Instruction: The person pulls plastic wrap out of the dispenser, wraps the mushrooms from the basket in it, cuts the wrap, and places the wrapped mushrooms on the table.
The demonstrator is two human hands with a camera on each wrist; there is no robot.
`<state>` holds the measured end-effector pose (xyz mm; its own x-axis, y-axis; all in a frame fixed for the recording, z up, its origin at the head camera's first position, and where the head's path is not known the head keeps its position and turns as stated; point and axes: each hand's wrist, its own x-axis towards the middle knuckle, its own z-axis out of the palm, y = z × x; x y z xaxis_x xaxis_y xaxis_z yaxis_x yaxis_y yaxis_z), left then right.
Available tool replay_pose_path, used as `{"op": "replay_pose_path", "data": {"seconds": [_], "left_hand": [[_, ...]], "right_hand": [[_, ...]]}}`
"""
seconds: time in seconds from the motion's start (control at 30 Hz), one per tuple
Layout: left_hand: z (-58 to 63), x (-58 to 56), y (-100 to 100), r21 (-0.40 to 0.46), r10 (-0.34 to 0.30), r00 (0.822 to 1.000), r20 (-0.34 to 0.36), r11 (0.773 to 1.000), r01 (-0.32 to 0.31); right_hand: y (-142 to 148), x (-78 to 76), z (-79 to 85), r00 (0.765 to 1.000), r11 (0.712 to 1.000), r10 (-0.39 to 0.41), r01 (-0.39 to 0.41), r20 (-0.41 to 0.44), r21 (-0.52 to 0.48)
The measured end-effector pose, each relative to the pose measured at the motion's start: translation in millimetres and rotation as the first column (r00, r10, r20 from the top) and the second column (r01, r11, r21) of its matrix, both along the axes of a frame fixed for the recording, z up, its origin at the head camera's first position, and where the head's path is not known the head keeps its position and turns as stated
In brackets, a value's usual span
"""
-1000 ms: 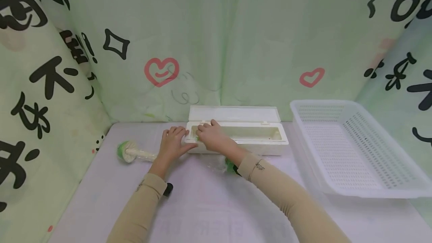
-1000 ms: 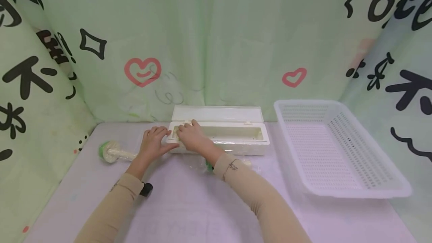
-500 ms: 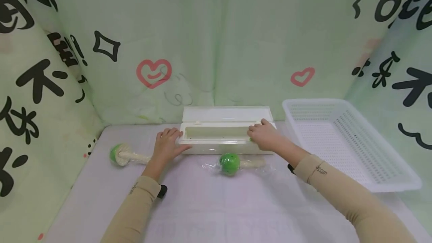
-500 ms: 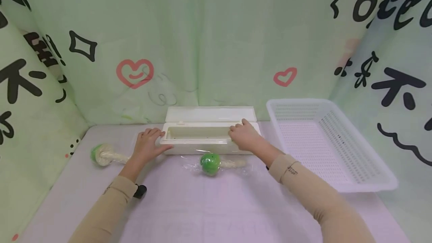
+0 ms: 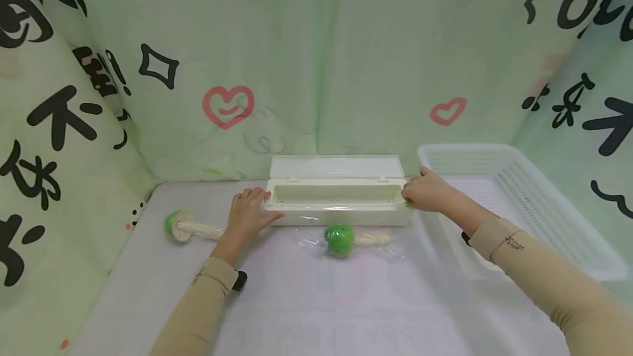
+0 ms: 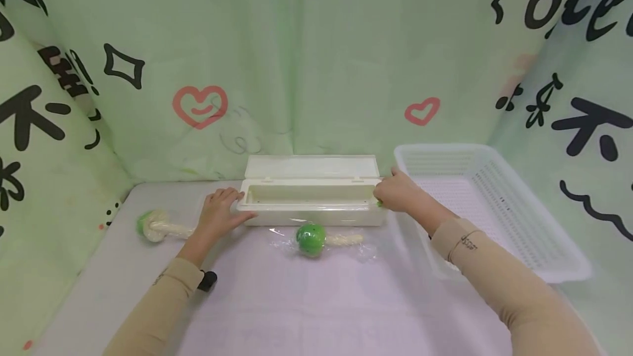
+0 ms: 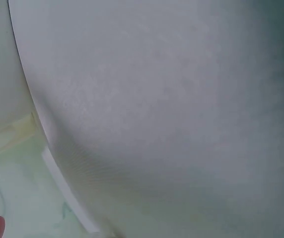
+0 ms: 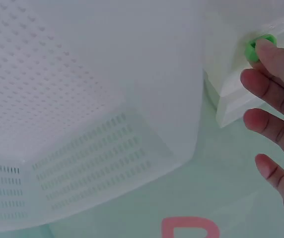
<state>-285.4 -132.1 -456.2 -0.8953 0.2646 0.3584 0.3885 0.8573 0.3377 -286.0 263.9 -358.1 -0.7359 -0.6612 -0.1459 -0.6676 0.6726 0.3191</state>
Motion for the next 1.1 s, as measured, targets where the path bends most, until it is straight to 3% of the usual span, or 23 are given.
{"op": "replay_pose_path", "data": {"seconds": [0.17, 0.4, 0.53, 0.7, 0.8, 0.9, 1.0, 1.1], "left_hand": [[-0.1, 0.5, -2, 0.012, -0.008, 1.0, 0.011, 1.0, 0.008], [-0.2, 3.2, -1, -0.019, -0.001, 1.0, -0.006, 1.0, 0.0], [0.4, 3.4, 0, -0.072, -0.002, 1.0, -0.029, 0.997, 0.0], [2.2, 4.6, 4, -0.191, -0.009, 0.999, -0.044, 0.982, 0.0], [2.2, 6.8, 6, -0.238, -0.006, 0.999, -0.038, 0.971, -0.003], [-0.1, 9.3, 7, -0.21, -0.037, 0.995, -0.093, 0.978, 0.016], [-4.4, 11.5, 7, -0.134, -0.149, 0.964, -0.222, 0.984, 0.121], [-8.3, 13.1, 7, -0.095, -0.276, 0.901, -0.336, 0.961, 0.259]], "right_hand": [[6, -3.5, 0.0, 1.0, 1.0, -0.004, 0.004, 0.0, 0.008], [0, 0.7, 1.4, 0.986, 0.988, -0.131, 0.139, 0.106, -0.072], [-12, 4.8, -5.3, 0.994, 0.993, -0.099, 0.102, 0.048, -0.066], [-20, 7.7, -17.8, 0.994, 0.999, -0.035, 0.033, -0.107, -0.025], [-21, 11.3, -22.5, 0.986, 0.997, -0.031, 0.02, -0.162, -0.071], [-23, 16.8, -25.0, 0.982, 0.991, -0.039, 0.015, -0.182, -0.135], [-24, 24.1, -24.9, 0.985, 0.978, -0.052, 0.017, -0.166, -0.206], [-24, 33.1, -22.2, 0.991, 0.965, -0.081, 0.052, -0.105, -0.256]]}}
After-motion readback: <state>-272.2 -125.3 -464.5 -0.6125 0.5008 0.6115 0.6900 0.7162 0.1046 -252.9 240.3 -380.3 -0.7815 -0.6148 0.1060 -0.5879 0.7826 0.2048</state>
